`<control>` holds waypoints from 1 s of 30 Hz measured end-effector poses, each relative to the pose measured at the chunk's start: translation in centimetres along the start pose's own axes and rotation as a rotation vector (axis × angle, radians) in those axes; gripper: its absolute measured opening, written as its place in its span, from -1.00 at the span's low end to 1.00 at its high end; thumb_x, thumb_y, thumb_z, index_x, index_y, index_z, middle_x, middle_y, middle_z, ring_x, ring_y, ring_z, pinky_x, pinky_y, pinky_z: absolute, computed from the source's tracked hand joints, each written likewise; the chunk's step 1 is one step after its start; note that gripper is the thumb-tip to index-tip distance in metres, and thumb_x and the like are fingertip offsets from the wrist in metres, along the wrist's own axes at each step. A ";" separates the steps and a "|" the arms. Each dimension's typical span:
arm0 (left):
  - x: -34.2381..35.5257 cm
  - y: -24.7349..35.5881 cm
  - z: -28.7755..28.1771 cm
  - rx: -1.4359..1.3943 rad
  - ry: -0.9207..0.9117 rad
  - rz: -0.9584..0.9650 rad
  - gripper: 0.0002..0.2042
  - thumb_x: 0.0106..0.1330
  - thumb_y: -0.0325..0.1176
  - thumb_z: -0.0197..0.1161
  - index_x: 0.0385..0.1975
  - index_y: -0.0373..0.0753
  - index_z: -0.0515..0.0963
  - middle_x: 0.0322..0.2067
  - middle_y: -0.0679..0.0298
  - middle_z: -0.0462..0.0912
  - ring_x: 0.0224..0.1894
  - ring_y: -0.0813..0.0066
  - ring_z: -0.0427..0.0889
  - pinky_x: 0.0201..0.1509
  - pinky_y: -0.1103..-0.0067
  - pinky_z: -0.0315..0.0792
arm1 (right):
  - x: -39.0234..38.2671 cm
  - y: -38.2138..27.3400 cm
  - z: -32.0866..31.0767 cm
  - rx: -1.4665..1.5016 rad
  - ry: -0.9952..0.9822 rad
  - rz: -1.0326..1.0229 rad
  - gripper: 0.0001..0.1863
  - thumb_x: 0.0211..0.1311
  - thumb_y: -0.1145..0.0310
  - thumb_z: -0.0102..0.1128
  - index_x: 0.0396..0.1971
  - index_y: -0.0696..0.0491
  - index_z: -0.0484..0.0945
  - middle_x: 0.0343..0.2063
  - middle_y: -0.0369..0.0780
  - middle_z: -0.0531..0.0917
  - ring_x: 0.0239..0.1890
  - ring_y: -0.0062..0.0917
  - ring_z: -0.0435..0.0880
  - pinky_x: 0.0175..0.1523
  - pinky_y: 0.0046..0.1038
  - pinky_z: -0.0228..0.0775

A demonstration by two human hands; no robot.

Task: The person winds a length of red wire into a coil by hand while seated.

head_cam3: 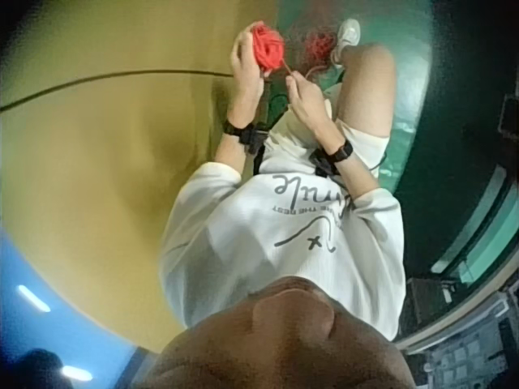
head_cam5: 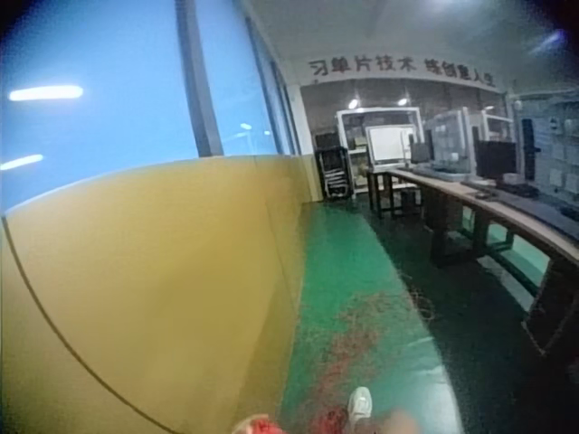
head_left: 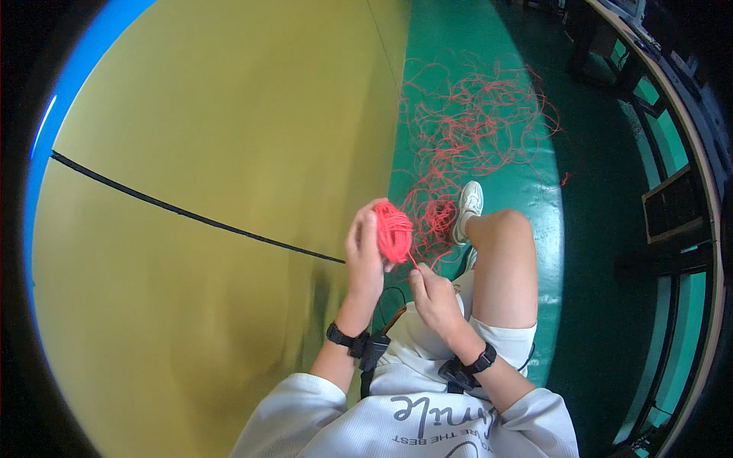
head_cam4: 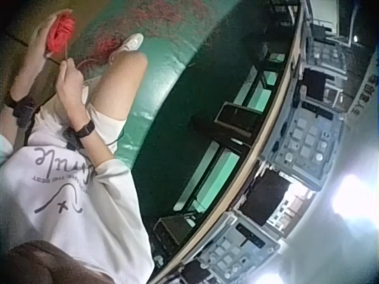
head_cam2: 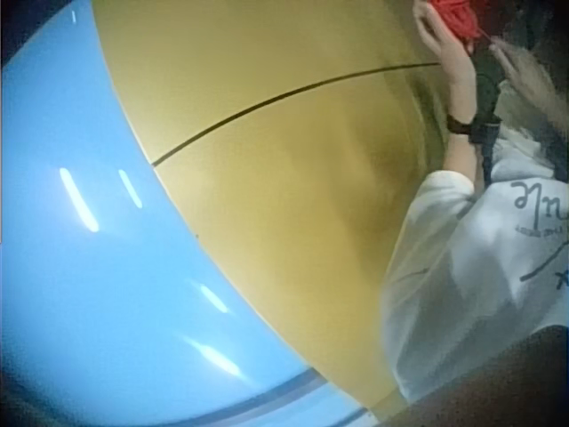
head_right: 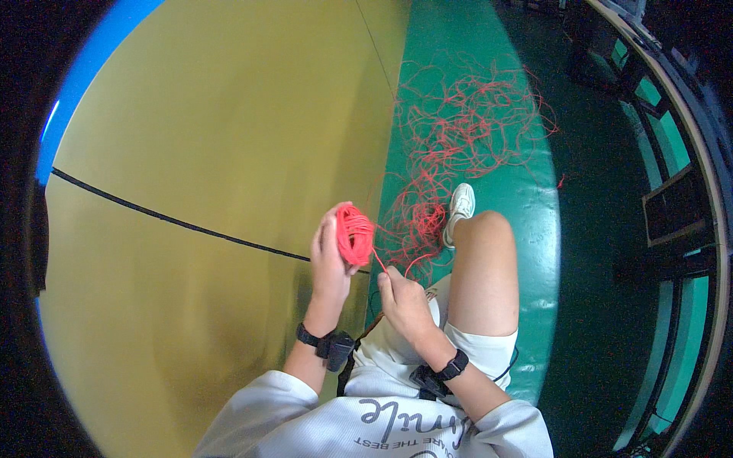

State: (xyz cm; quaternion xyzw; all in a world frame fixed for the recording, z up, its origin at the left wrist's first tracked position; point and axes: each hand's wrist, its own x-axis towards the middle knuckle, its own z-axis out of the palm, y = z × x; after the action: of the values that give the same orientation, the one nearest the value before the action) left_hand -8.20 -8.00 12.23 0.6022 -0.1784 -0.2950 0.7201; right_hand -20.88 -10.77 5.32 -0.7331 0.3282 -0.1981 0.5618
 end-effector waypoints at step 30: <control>8.4 13.6 -3.3 0.170 0.233 0.736 -0.62 0.48 -0.18 0.03 0.13 -0.32 0.39 -0.27 0.28 0.57 -0.47 0.65 0.50 -0.57 0.69 0.32 | 2.4 4.0 -0.1 -0.218 -0.099 -0.405 -0.58 0.33 0.20 0.04 -0.66 0.17 0.49 -0.63 0.01 0.54 -0.51 -0.06 0.57 -0.39 -0.18 0.41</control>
State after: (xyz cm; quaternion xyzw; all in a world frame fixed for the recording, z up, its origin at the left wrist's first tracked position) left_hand 3.04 -9.52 23.90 0.5848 -0.3233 0.0687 0.7408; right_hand -20.27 -13.12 1.34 -0.8491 0.1659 -0.2340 0.4435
